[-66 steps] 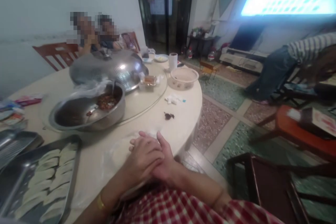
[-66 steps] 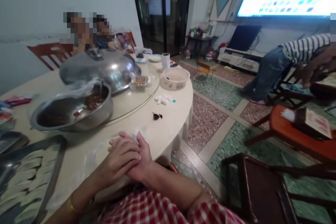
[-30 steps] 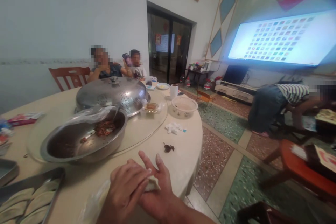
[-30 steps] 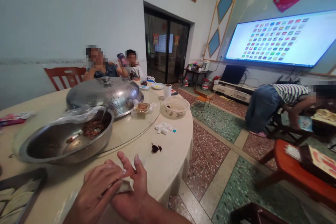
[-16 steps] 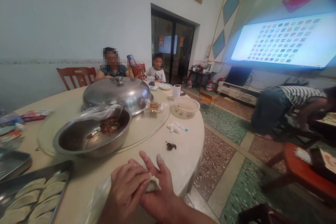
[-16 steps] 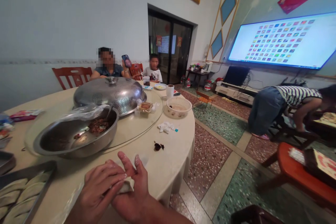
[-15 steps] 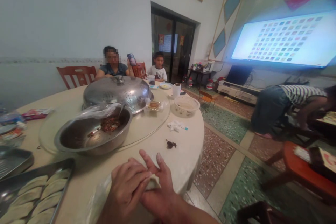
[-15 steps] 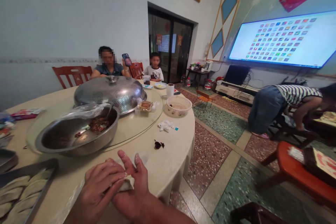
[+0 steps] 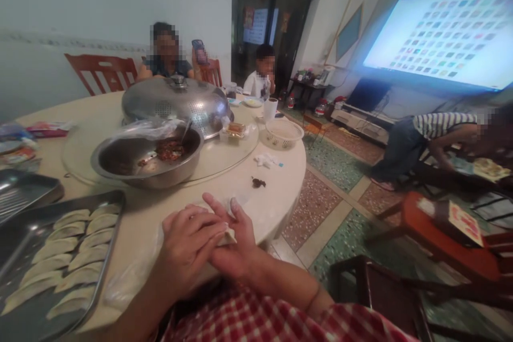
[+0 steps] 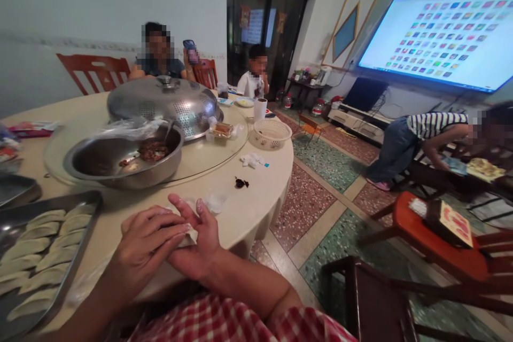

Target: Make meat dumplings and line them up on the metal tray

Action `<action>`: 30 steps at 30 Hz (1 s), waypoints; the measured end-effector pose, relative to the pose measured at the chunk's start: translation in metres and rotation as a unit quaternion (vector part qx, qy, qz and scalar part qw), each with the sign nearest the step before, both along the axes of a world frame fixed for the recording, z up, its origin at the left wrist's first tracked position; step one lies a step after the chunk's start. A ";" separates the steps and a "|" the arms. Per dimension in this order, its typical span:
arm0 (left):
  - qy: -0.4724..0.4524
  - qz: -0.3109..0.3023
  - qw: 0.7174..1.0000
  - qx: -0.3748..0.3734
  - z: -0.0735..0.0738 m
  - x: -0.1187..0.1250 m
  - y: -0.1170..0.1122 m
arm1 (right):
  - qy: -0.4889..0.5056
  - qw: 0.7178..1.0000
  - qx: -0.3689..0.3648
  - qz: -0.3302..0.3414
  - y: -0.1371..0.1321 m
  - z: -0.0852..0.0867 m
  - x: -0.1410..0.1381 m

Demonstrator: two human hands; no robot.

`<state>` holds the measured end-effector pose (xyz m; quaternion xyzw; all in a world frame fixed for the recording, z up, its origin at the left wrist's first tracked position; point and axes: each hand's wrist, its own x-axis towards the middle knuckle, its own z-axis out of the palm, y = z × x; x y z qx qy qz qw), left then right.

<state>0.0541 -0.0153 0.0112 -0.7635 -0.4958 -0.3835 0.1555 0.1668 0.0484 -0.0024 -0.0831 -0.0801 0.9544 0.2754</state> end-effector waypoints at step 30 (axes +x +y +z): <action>0.043 0.023 0.999 0.011 -0.001 -0.007 -0.003 | 0.044 0.999 0.009 0.000 0.002 -0.005 0.004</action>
